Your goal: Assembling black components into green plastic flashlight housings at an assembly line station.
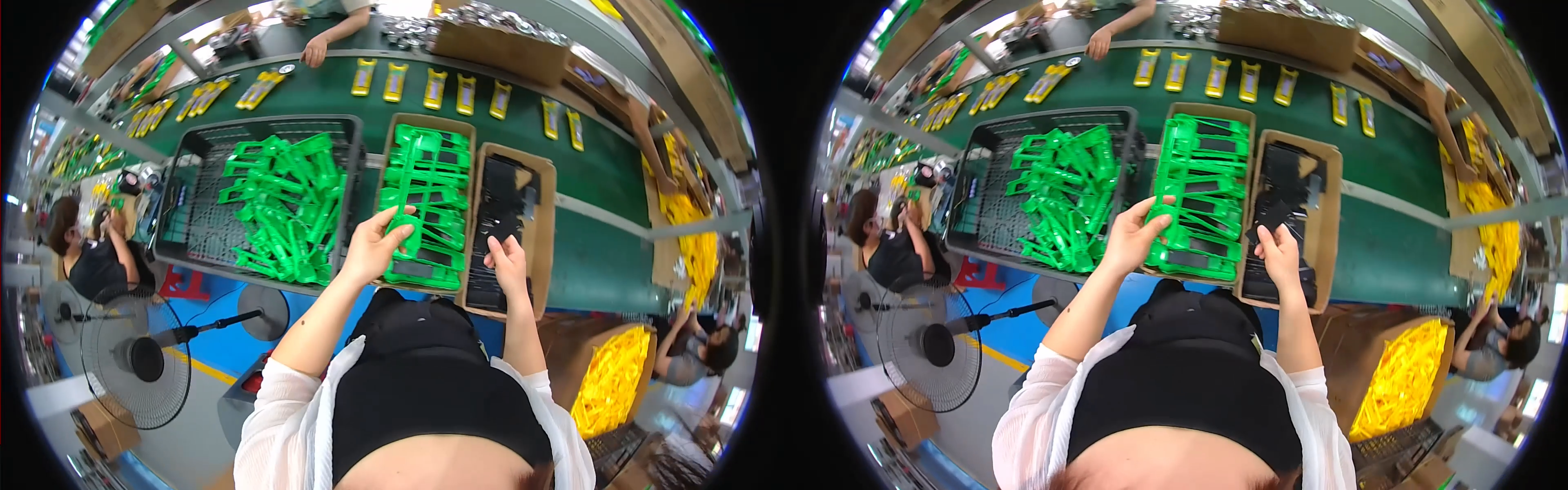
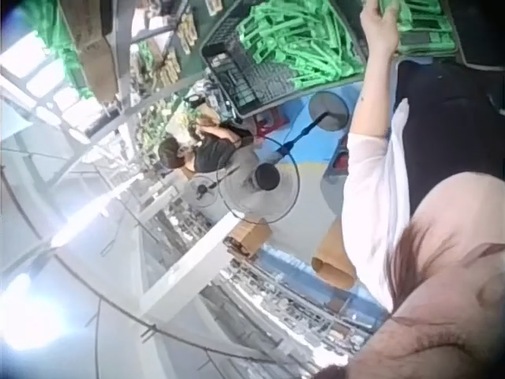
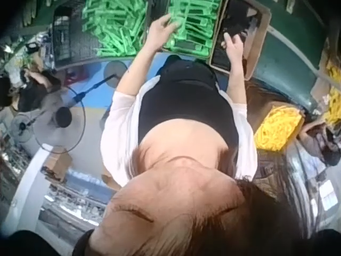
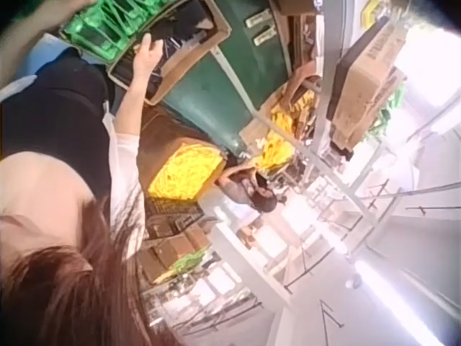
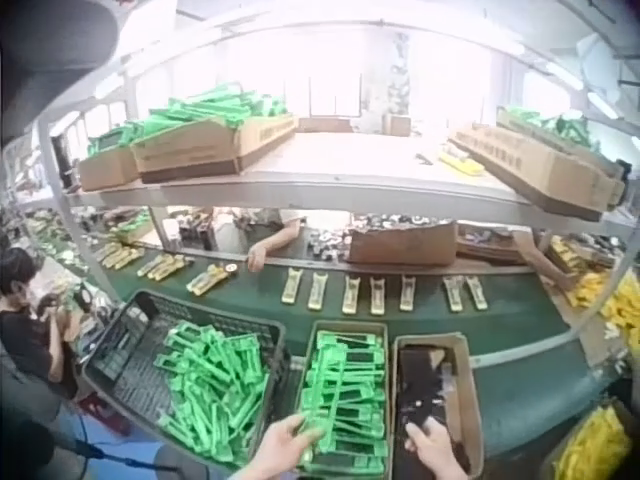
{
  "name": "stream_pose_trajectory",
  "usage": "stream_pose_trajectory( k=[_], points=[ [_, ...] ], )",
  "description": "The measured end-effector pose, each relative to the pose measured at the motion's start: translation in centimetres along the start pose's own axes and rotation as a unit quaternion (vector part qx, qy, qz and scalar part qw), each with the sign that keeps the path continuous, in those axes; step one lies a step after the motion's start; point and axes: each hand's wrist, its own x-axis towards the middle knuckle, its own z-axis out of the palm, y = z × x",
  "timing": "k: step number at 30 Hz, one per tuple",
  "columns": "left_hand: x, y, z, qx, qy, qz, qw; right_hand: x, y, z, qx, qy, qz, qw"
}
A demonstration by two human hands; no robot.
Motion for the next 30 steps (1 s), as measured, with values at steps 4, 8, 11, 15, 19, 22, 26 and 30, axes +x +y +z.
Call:
stream_pose_trajectory(
  k=[4, 8, 11, 15, 19, 22, 26, 30],
  points=[
    [0.2, -0.6, 4.1, -0.608, -0.216, -0.226, 0.729, -1.8, 1.6, -5.0, 0.088, 0.073, 0.045, 0.992],
    [-0.7, -1.0, 9.3, -0.697, -0.347, -0.203, 0.594, -3.5, 3.8, -9.5, 0.127, 0.111, 0.069, 0.983],
    [-1.5, -0.8, 12.1, -0.648, -0.37, -0.219, 0.629, -4.6, 4.9, -11.5, 0.155, 0.12, 0.085, 0.977],
    [-2.2, -1.1, 14.5, -0.581, -0.377, -0.242, 0.679, -4.4, 5.8, -13.1, 0.168, 0.104, 0.082, 0.977],
    [-2.7, -1.2, 15.9, -0.52, -0.369, -0.239, 0.732, -3.5, 5.9, -13.6, 0.152, 0.097, 0.084, 0.98],
    [-2.9, -1.0, 16.6, -0.51, -0.365, -0.233, 0.743, -2.9, 5.7, -13.8, 0.152, 0.085, 0.08, 0.981],
    [-3.2, -0.9, 17.1, -0.494, -0.346, -0.233, 0.763, -2.5, 5.6, -14.0, 0.153, 0.069, 0.084, 0.982],
    [-3.1, -0.6, 17.7, -0.513, -0.316, -0.256, 0.755, -2.6, 5.9, -14.4, 0.144, 0.07, 0.087, 0.983]
  ],
)
